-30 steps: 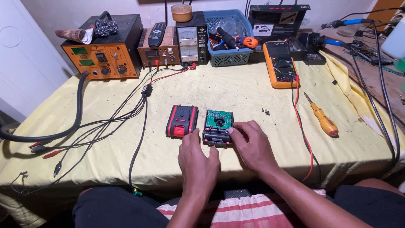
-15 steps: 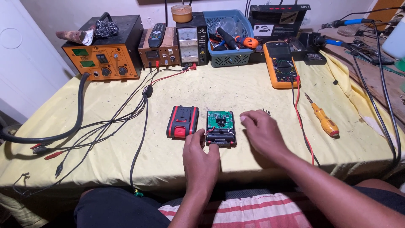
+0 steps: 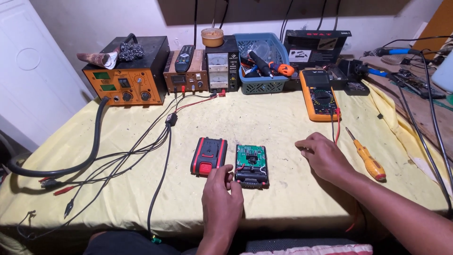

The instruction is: Disassembling a battery pack using a screwdriver to remove screws and opening the plastic casing to reveal internal components.

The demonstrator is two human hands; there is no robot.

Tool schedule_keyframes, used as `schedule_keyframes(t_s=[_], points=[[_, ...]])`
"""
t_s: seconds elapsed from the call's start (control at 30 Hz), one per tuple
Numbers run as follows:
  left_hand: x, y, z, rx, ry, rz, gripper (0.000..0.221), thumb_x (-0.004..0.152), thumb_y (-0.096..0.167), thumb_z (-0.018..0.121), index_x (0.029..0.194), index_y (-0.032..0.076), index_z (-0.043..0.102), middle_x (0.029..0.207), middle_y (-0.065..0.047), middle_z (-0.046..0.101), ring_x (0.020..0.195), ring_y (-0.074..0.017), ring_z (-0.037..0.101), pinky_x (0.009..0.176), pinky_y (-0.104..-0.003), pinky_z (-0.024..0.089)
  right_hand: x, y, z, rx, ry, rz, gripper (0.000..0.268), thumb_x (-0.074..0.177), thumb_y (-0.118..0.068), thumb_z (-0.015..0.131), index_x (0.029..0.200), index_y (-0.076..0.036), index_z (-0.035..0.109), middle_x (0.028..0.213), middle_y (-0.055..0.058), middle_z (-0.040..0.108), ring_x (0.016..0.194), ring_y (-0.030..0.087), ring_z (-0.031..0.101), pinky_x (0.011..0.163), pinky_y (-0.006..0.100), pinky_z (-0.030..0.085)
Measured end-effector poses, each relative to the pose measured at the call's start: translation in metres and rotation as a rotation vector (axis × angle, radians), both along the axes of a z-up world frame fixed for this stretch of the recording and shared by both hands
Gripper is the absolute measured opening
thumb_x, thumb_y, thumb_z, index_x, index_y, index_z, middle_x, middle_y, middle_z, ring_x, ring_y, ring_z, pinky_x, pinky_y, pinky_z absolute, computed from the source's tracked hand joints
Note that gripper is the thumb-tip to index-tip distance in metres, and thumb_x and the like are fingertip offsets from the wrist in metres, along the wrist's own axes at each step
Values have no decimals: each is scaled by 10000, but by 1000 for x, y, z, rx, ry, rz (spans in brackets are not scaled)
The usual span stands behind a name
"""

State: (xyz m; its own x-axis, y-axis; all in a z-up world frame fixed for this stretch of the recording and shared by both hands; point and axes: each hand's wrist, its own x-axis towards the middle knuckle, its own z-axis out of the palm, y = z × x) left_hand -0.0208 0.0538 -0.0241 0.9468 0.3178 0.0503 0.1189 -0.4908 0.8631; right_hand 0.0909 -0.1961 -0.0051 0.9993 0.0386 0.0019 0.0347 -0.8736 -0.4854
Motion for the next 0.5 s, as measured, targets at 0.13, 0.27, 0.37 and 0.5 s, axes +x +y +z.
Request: schedule_keyframes(t_s=[0.13,0.27,0.37,0.5], points=[[6,2,-7,17,27,-15,401,889,146,490,1249,150,666,1081,6,646,904,-134,660,807,-363,559,14,-11,-8,-14,-114,90,284,953,-99,652,1217,-84,753,1091,25,721,1040,228,695,847,367,528],[11,0,-26,22,-25,52,456,816,138,512,1235,205,679,976,29,628,830,-126,636,789,-349,551,20,-9,0,6,-49,53,225,946,-149,669,1129,-104,793,1080,3,749,1033,197,702,874,344,525],[15,-1,-32,50,10,66,464,811,148,512,1239,224,676,1016,45,649,866,-114,639,776,-354,572,29,-3,2,33,-39,32,228,956,-174,653,1125,-106,791,1099,1,744,1040,196,698,874,341,523],[20,0,-50,100,3,68,486,801,170,508,1248,266,671,1012,60,652,921,-104,653,733,-356,584,48,7,1,62,-54,7,242,960,-191,643,1139,-118,789,1141,8,747,1081,203,680,893,358,512]])
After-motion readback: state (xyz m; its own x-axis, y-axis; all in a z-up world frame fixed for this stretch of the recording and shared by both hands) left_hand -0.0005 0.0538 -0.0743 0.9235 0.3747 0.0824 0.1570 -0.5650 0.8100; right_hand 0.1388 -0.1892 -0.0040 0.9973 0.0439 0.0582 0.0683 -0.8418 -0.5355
